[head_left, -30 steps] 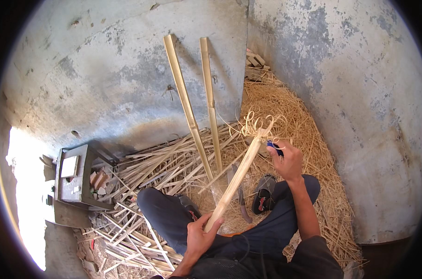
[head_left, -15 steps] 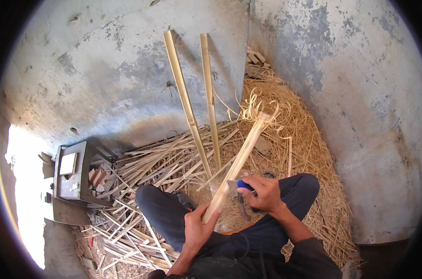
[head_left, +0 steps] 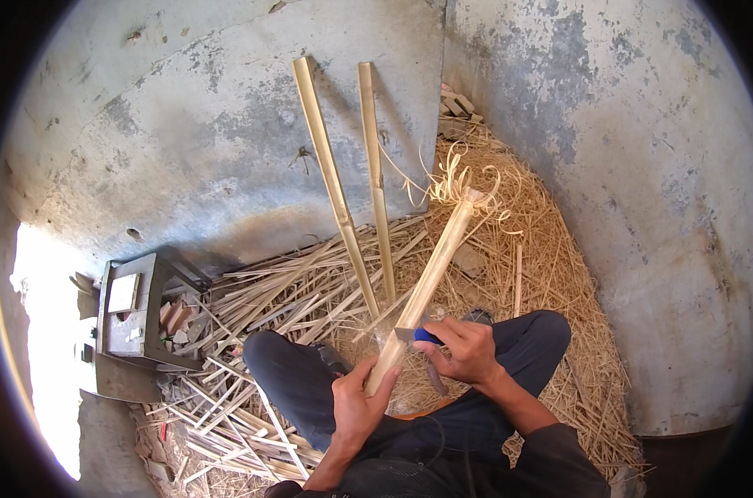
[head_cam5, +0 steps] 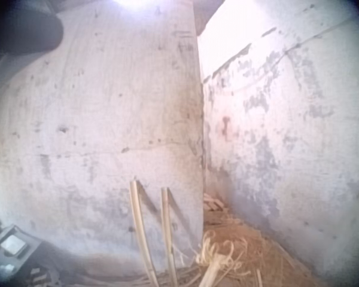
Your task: The person sits on a straw-covered floor and uses a knife to shave thin strips from a long bamboo pole. They hold the pole with their left hand and scrape the blade along its length with their right hand, creating a pile of wood shavings.
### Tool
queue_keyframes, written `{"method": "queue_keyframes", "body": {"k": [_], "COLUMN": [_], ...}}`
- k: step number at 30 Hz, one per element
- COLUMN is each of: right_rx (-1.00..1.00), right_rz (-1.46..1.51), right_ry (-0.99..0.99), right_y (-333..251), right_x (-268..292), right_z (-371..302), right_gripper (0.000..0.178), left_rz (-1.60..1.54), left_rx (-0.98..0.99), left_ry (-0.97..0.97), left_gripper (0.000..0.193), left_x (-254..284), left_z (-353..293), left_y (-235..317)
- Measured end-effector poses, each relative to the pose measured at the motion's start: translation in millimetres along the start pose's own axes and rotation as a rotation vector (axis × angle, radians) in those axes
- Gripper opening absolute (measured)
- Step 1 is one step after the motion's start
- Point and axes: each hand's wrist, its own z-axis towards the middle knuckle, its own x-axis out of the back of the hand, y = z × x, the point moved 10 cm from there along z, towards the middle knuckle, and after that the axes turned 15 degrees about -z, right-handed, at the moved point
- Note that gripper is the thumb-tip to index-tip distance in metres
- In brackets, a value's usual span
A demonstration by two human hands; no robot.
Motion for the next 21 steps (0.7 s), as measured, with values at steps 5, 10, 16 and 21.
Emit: {"method": "queue_keyframes", "body": {"k": [5,10,16,21], "right_rx": [-0.003,-0.009,-0.003,-0.012], "right_rz": [-0.017,-0.022,-0.044,-0.05], "right_ry": [0.004,0.017,0.026,0.025], "right_y": [-1.5,3.9,4.6,7.1], "right_x": [3.3,3.7,3.0,4.7], "right_z": [4.1,4.4,4.2,6.0], "right_gripper": [0.029,0.028,0.028,0.027], "left_rz": [0.004,0.01,0.029,0.057], "left_rx": [0.005,-0.005,-0.03,-0.045], "left_ry": [0.01,0.008,0.01,-0.004], "left_gripper": [0.03,0.031,0.032,0.033], "left_x": [2.0,1.6,3.5,5.2], "left_z": [-0.9,-0.4,-0.8,-1.3], "left_y": [-3.1,-0.8,1.5,0.4]}}
